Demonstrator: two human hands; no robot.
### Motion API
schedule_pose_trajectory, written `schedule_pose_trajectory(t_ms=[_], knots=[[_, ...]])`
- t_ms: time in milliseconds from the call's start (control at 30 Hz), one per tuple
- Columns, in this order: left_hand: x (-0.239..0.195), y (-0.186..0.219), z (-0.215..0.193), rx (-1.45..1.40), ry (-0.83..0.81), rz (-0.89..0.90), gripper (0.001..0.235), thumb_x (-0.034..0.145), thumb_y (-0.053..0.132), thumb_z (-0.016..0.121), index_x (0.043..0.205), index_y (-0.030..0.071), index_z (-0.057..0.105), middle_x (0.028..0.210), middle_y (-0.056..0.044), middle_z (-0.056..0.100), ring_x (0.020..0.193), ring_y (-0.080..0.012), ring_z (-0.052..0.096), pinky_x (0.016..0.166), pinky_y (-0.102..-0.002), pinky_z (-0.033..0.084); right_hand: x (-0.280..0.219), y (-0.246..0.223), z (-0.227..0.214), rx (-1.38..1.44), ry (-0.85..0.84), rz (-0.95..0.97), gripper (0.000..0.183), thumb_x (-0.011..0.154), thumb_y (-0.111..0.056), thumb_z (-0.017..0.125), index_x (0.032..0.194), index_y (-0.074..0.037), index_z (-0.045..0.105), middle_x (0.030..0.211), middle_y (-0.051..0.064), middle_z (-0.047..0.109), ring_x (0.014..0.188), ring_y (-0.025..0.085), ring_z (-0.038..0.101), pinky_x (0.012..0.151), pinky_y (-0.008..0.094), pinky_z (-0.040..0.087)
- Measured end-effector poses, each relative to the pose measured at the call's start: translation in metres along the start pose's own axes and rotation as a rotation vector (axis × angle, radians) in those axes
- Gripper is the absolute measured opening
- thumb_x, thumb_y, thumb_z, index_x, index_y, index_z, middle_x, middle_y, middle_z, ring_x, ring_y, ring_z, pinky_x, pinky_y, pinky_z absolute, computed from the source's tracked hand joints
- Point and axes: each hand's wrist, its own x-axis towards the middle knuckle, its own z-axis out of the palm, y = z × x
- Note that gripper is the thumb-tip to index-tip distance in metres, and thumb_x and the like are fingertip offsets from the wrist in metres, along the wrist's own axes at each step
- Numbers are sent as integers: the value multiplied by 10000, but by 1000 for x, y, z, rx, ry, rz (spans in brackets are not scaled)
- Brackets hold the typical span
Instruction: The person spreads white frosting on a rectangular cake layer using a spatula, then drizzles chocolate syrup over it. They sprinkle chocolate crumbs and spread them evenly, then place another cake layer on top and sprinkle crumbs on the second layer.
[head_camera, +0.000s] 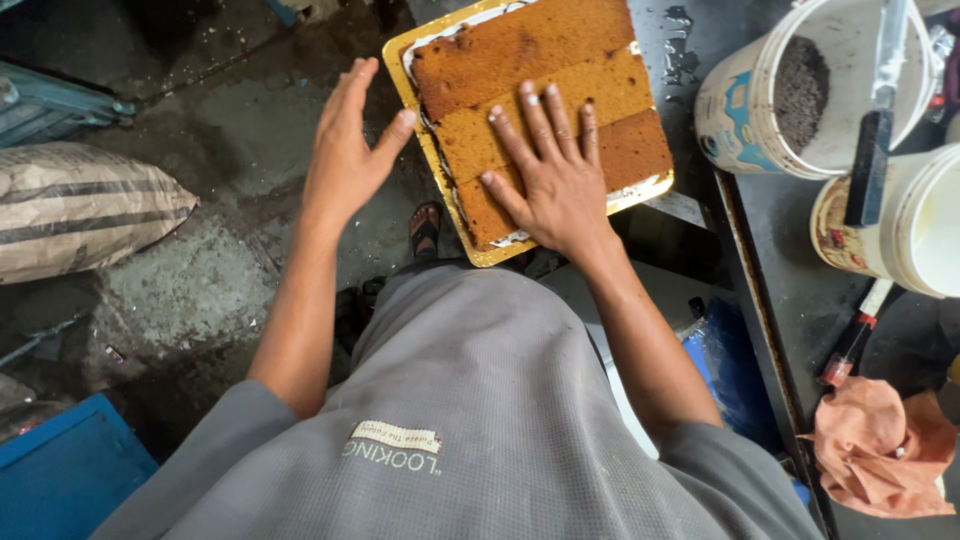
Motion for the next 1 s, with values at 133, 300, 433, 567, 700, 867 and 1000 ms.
schedule_pose_trajectory(t_ms=[133, 300, 433, 567, 700, 867, 1000], knots=[[-7, 5, 1, -45, -76, -80, 837, 972, 464, 728, 1579, 45, 333, 1625, -246, 326, 1495, -430, 292, 1166, -513, 270, -2, -5, -8, -6, -24, 38, 721, 1041, -650, 354, 1644, -257, 305, 1734, 76, 141, 1606, 284, 45, 1286, 540, -17], [-18, -6, -7, -94, -13, 33, 801, 1033, 462, 718, 1599, 39, 341, 1651, -211, 394, 1554, -368, 350, 1261, -474, 337, -5, -22, -2, -45, 9, -164, 717, 1052, -613, 388, 1633, -197, 331, 1711, 131, 187, 1574, 333, 102, 1242, 573, 1], [-23, -22, -11, -97, -13, -33, 782, 1051, 471, 707, 1609, 63, 340, 1659, -197, 397, 1558, -348, 374, 1270, -464, 354, -3, -28, 11, -60, -77, -178, 661, 1082, -572, 349, 1648, -232, 329, 1730, 87, 194, 1603, 297, 115, 1277, 560, -6], [-29, -31, -8, -71, -40, -49, 795, 1053, 488, 696, 1621, 82, 316, 1661, -202, 378, 1544, -379, 356, 1247, -482, 335, -3, -31, 8, -76, -116, -162, 651, 1090, -552, 353, 1649, -219, 331, 1736, 96, 193, 1611, 311, 101, 1280, 562, -11], [-33, -34, -6, -99, -80, -37, 793, 1056, 499, 688, 1624, 94, 313, 1665, -200, 377, 1548, -380, 366, 1258, -480, 343, 4, -32, -2, 7, -160, -134, 707, 1057, -611, 313, 1639, -209, 322, 1718, 109, 179, 1582, 322, 71, 1256, 554, -20], [-30, -29, -9, -147, -105, -16, 786, 1054, 485, 691, 1620, 82, 322, 1659, -198, 395, 1547, -373, 378, 1257, -467, 351, 10, -43, -4, -18, -122, -62, 726, 1077, -638, 227, 1657, -209, 311, 1738, 104, 155, 1608, 300, 43, 1285, 535, -21], [-26, -20, -15, -166, -96, 57, 773, 1052, 449, 699, 1614, 67, 330, 1648, -199, 413, 1546, -363, 394, 1265, -451, 356, 17, -39, -17, 53, -184, -82, 748, 1040, -642, 270, 1634, -188, 286, 1723, 98, 151, 1585, 279, 51, 1265, 537, -8]])
